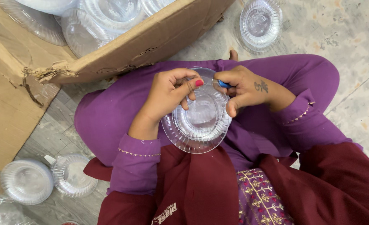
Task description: The person sits on the floor and uses a small blue utility knife to trim the edges of clear plastic plates. They hold each plate with one hand and carefully cut along the rim with the other, then place the trimmed plate on the floor. The process is repeated for several plates taken from a nearby cardboard box.
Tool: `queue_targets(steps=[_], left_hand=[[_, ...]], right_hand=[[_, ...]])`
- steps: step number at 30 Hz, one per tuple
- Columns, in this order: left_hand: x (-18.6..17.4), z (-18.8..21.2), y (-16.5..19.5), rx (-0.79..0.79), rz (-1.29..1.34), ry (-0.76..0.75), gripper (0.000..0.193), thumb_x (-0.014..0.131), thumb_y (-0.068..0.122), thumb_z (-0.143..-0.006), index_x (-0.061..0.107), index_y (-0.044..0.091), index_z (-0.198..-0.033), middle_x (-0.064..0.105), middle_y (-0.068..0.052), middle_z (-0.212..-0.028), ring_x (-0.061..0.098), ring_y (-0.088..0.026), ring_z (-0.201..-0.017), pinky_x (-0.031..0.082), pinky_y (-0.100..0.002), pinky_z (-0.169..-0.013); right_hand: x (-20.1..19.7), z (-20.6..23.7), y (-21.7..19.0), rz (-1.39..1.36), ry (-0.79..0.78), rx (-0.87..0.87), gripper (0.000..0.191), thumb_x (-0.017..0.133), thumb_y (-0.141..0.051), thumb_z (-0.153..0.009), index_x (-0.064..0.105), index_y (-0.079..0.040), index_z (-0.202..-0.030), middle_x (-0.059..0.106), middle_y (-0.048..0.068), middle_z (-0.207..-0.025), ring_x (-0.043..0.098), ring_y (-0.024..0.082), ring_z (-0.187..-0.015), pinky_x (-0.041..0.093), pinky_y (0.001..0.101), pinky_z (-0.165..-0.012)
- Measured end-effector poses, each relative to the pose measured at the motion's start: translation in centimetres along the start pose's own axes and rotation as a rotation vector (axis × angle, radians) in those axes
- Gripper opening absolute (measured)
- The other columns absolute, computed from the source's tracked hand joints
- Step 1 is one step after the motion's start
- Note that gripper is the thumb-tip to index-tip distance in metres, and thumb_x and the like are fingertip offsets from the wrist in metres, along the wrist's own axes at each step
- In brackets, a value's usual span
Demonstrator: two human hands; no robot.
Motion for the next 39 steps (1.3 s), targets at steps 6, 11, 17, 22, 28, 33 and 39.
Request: queue_targets(steps=[6, 11, 17, 22, 28, 33, 39], left_hand=[[0.1, 0.3, -0.6, -0.012, -0.013, 0.006, 0.021, 0.074, 0.018, -0.096, 0.075, 0.000, -0.107, 0.069, -0.004, -0.070, 0.059, -0.005, -0.051, 0.047, -0.021, -0.043], [-0.7, 0.3, -0.5, -0.001, 0.023, 0.139, 0.020, 0.072, 0.019, -0.097, 0.075, 0.002, -0.106, 0.069, -0.004, -0.068, 0.058, -0.006, -0.046, 0.042, -0.020, -0.041], [-0.7, 0.6, -0.4, -0.019, 0.033, 0.125, 0.021, 0.072, 0.022, -0.098, 0.074, 0.003, -0.106, 0.069, -0.003, -0.070, 0.059, -0.006, -0.047, 0.040, -0.019, -0.043], [0.0, 0.6, -0.9, -0.063, 0.087, 0.067, 0.021, 0.073, 0.020, -0.095, 0.073, 0.003, -0.108, 0.070, -0.004, -0.072, 0.059, -0.006, -0.048, 0.046, -0.021, -0.043], [-0.1, 0.1, -1.1, -0.066, 0.003, 0.128, 0.021, 0.074, 0.019, -0.095, 0.074, 0.001, -0.106, 0.071, -0.005, -0.071, 0.059, -0.006, -0.048, 0.045, -0.020, -0.042], [-0.6, -0.2, -1.2, -0.053, 0.040, 0.220, 0.024, 0.074, 0.022, -0.095, 0.074, 0.001, -0.106, 0.070, -0.004, -0.070, 0.059, -0.006, -0.047, 0.046, -0.021, -0.041], [-1.4, -0.1, -0.9, -0.012, 0.039, 0.241, 0.025, 0.073, 0.025, -0.096, 0.074, 0.001, -0.105, 0.069, -0.004, -0.069, 0.058, -0.006, -0.045, 0.043, -0.020, -0.041]], right_hand=[[0.6, 0.4, -0.3, 0.107, 0.028, 0.048, 0.068, 0.069, -0.074, -0.070, 0.049, -0.011, -0.081, 0.048, -0.005, -0.060, 0.051, 0.007, -0.053, 0.040, 0.0227, -0.050], [0.0, 1.0, -0.6, 0.057, 0.077, 0.205, 0.069, 0.058, -0.077, -0.085, 0.053, -0.009, -0.076, 0.055, -0.006, -0.061, 0.055, 0.007, -0.055, 0.047, 0.0231, -0.067], [-0.6, 1.2, -1.3, 0.117, 0.173, 0.061, 0.086, 0.064, -0.086, -0.061, 0.052, -0.007, -0.092, 0.046, -0.002, -0.070, 0.043, 0.009, -0.058, 0.037, 0.0269, -0.058], [-0.2, 0.4, -1.2, 0.074, 0.072, -0.006, 0.088, 0.070, -0.085, -0.059, 0.054, -0.006, -0.095, 0.052, -0.003, -0.080, 0.047, 0.007, -0.063, 0.040, 0.0257, -0.057], [-0.2, 0.6, -0.3, 0.081, 0.043, 0.041, 0.084, 0.071, -0.083, -0.058, 0.052, -0.007, -0.088, 0.046, -0.002, -0.069, 0.044, 0.009, -0.057, 0.037, 0.0267, -0.055], [-0.1, 1.3, 0.0, 0.018, 0.047, 0.082, 0.073, 0.069, -0.081, -0.075, 0.051, -0.011, -0.085, 0.051, -0.007, -0.065, 0.053, 0.006, -0.058, 0.042, 0.0260, -0.060], [-0.6, 1.1, -1.3, 0.210, 0.183, 0.022, 0.083, 0.080, -0.075, -0.057, 0.050, -0.006, -0.093, 0.042, -0.003, -0.065, 0.040, 0.009, -0.058, 0.036, 0.0276, -0.055]])
Point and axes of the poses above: each hand's wrist, its own z-axis away from the middle knuckle, its own x-axis out of the palm, y = z × x, the point moved 3 cm from there along -z, towards the middle knuckle
